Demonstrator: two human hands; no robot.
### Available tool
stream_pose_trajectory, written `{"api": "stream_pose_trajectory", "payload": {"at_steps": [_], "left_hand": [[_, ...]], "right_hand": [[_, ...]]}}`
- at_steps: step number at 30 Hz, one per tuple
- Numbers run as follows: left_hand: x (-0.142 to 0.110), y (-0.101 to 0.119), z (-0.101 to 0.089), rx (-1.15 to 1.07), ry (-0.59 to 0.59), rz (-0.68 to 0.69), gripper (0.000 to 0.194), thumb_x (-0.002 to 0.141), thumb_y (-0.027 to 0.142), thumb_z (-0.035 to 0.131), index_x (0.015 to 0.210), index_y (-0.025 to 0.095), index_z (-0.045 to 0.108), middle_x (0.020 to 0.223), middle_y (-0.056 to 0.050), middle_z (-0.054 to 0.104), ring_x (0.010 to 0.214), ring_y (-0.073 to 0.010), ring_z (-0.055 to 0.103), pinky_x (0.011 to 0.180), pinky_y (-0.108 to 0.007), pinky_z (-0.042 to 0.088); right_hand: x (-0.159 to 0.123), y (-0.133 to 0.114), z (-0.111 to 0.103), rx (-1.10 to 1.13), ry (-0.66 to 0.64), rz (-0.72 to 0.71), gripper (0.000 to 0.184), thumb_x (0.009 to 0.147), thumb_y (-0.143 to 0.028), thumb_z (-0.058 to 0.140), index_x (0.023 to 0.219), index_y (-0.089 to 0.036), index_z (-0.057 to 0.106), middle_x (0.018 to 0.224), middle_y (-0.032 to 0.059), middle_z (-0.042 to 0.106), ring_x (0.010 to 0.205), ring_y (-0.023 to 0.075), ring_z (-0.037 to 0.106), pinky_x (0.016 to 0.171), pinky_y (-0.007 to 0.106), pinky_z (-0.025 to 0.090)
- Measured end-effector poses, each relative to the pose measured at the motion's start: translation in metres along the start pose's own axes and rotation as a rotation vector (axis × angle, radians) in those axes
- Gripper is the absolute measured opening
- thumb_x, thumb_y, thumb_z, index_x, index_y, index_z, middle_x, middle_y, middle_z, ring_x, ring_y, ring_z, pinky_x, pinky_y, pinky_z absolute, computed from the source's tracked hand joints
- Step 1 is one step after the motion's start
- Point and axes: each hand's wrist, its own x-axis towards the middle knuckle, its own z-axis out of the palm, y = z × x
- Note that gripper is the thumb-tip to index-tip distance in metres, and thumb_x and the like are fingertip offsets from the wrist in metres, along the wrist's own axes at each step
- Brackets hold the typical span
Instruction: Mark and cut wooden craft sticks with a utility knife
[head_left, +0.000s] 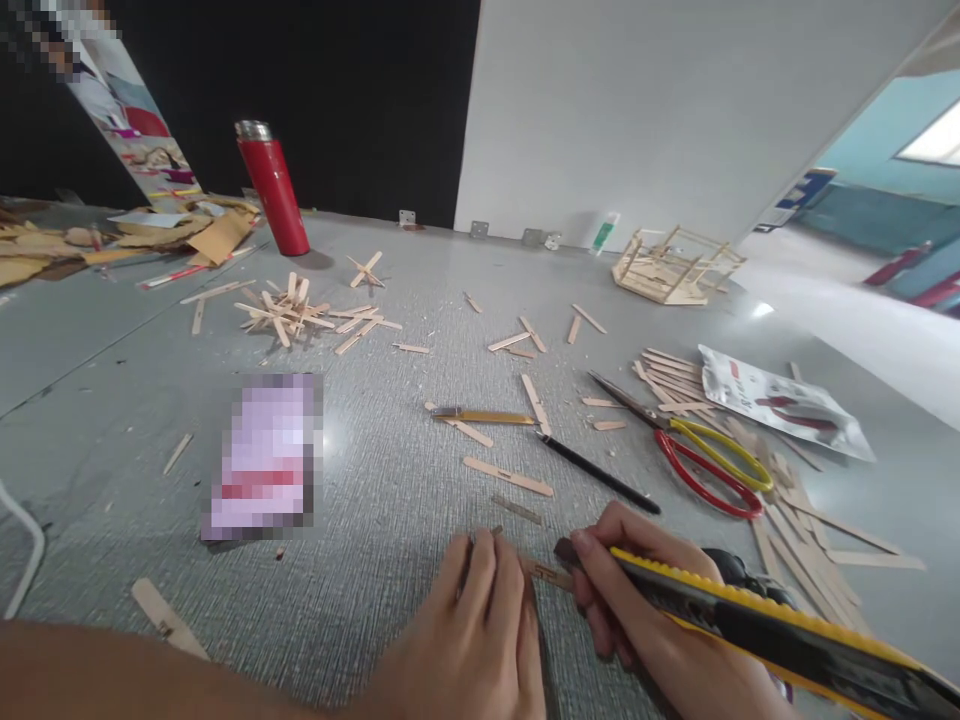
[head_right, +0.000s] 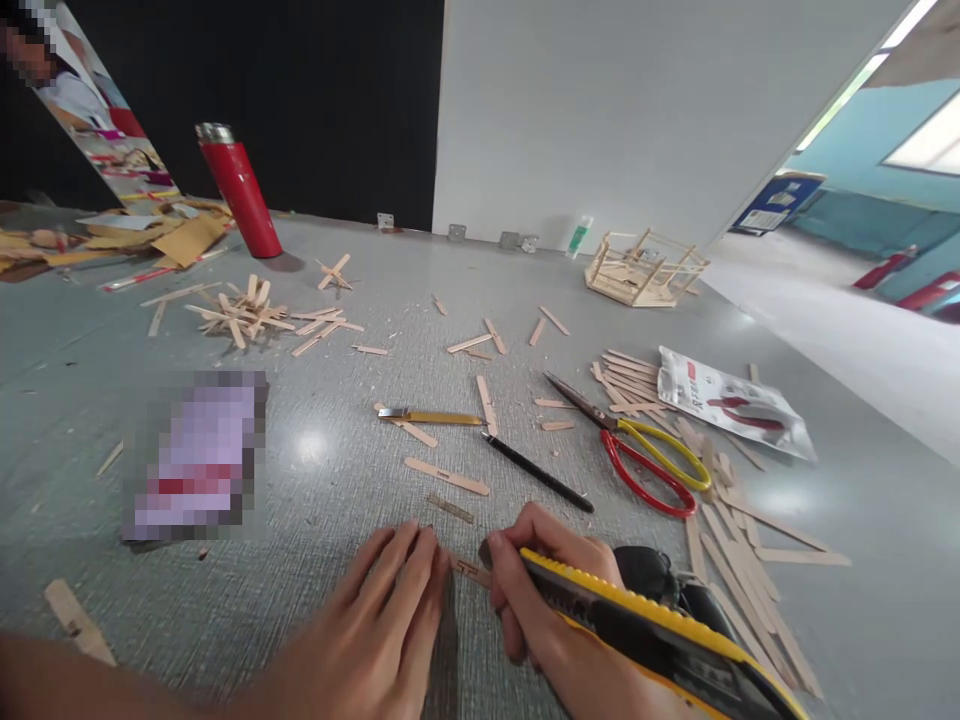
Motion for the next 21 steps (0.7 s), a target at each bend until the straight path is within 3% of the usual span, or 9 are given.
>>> {"api": "stream_pose_trajectory", "payload": {"at_steps": [2, 5, 8, 11, 13, 14, 17, 21], "left_hand": [[0.001, -0.002, -0.001, -0.048, -0.003, 0.015, 0.026, 0.094, 0.012, 0.05, 0.097, 0.006, 0.075, 0.093, -0.013, 0.077, 0.086, -0.0256, 0.07, 0.084, -0.038, 0.052], [0.007, -0.007, -0.004, -0.195, -0.023, 0.036, 0.018, 0.089, 0.01, 0.056, 0.077, 0.015, 0.068, 0.07, -0.004, 0.062, 0.064, -0.0199, 0.057, 0.064, -0.035, 0.047], [0.021, -0.022, -0.006, -0.367, -0.192, -0.005, 0.016, 0.091, 0.012, 0.06, 0.076, 0.018, 0.062, 0.07, -0.002, 0.06, 0.066, -0.0205, 0.057, 0.068, -0.037, 0.05], [0.036, -0.047, -0.003, -0.523, -0.349, 0.026, 0.008, 0.099, 0.02, 0.063, 0.101, 0.016, 0.07, 0.098, -0.007, 0.071, 0.101, -0.026, 0.067, 0.097, -0.047, 0.053], [0.043, -0.063, 0.0, -0.637, -0.448, 0.101, 0.031, 0.101, 0.027, 0.065, 0.131, 0.02, 0.065, 0.136, -0.01, 0.066, 0.136, -0.0308, 0.056, 0.117, -0.06, 0.04], [0.046, -0.07, 0.001, -0.672, -0.488, 0.157, 0.042, 0.1, 0.031, 0.067, 0.141, 0.025, 0.061, 0.15, -0.01, 0.058, 0.147, -0.0366, 0.045, 0.119, -0.067, 0.035], [0.048, -0.081, 0.004, -0.683, -0.57, 0.254, 0.046, 0.104, 0.028, 0.059, 0.149, 0.035, 0.056, 0.165, -0.008, 0.045, 0.155, -0.0424, 0.03, 0.117, -0.073, 0.036], [0.048, -0.081, 0.005, -0.705, -0.587, 0.235, 0.042, 0.103, 0.033, 0.061, 0.145, 0.031, 0.062, 0.166, -0.01, 0.042, 0.157, -0.0424, 0.022, 0.12, -0.071, 0.032]], "right_hand": [[0.002, 0.002, 0.0, 0.016, 0.021, 0.036, 0.047, 0.1, -0.059, 0.058, 0.07, -0.024, 0.059, 0.048, -0.0026, 0.061, 0.043, 0.0125, 0.053, 0.044, 0.023, 0.044], [0.004, 0.002, 0.0, 0.018, 0.083, 0.033, 0.044, 0.099, -0.059, 0.061, 0.073, -0.024, 0.061, 0.052, -0.0017, 0.064, 0.045, 0.0126, 0.055, 0.043, 0.022, 0.045], [0.002, -0.003, -0.001, 0.055, 0.158, -0.009, 0.042, 0.096, -0.058, 0.065, 0.072, -0.024, 0.059, 0.052, -0.001, 0.066, 0.041, 0.0122, 0.055, 0.042, 0.022, 0.044], [-0.006, -0.011, -0.002, 0.041, 0.18, 0.033, 0.049, 0.096, -0.06, 0.063, 0.064, -0.024, 0.054, 0.043, -0.0039, 0.055, 0.036, 0.011, 0.047, 0.04, 0.023, 0.039], [-0.011, -0.016, -0.002, -0.025, 0.157, 0.011, 0.053, 0.098, -0.06, 0.059, 0.059, -0.025, 0.051, 0.04, -0.0049, 0.049, 0.035, 0.0108, 0.044, 0.039, 0.024, 0.036], [-0.013, -0.017, -0.002, -0.063, 0.143, -0.025, 0.053, 0.099, -0.058, 0.057, 0.059, -0.025, 0.049, 0.04, -0.0048, 0.049, 0.036, 0.0108, 0.043, 0.039, 0.024, 0.034], [-0.015, -0.015, -0.003, -0.177, 0.123, -0.146, 0.051, 0.101, -0.051, 0.056, 0.058, -0.025, 0.047, 0.043, -0.0048, 0.05, 0.037, 0.0106, 0.044, 0.039, 0.026, 0.033], [-0.012, -0.004, -0.002, -0.242, 0.053, -0.263, 0.045, 0.103, -0.043, 0.056, 0.062, -0.026, 0.051, 0.045, -0.0058, 0.051, 0.038, 0.0105, 0.047, 0.04, 0.026, 0.036]]}}
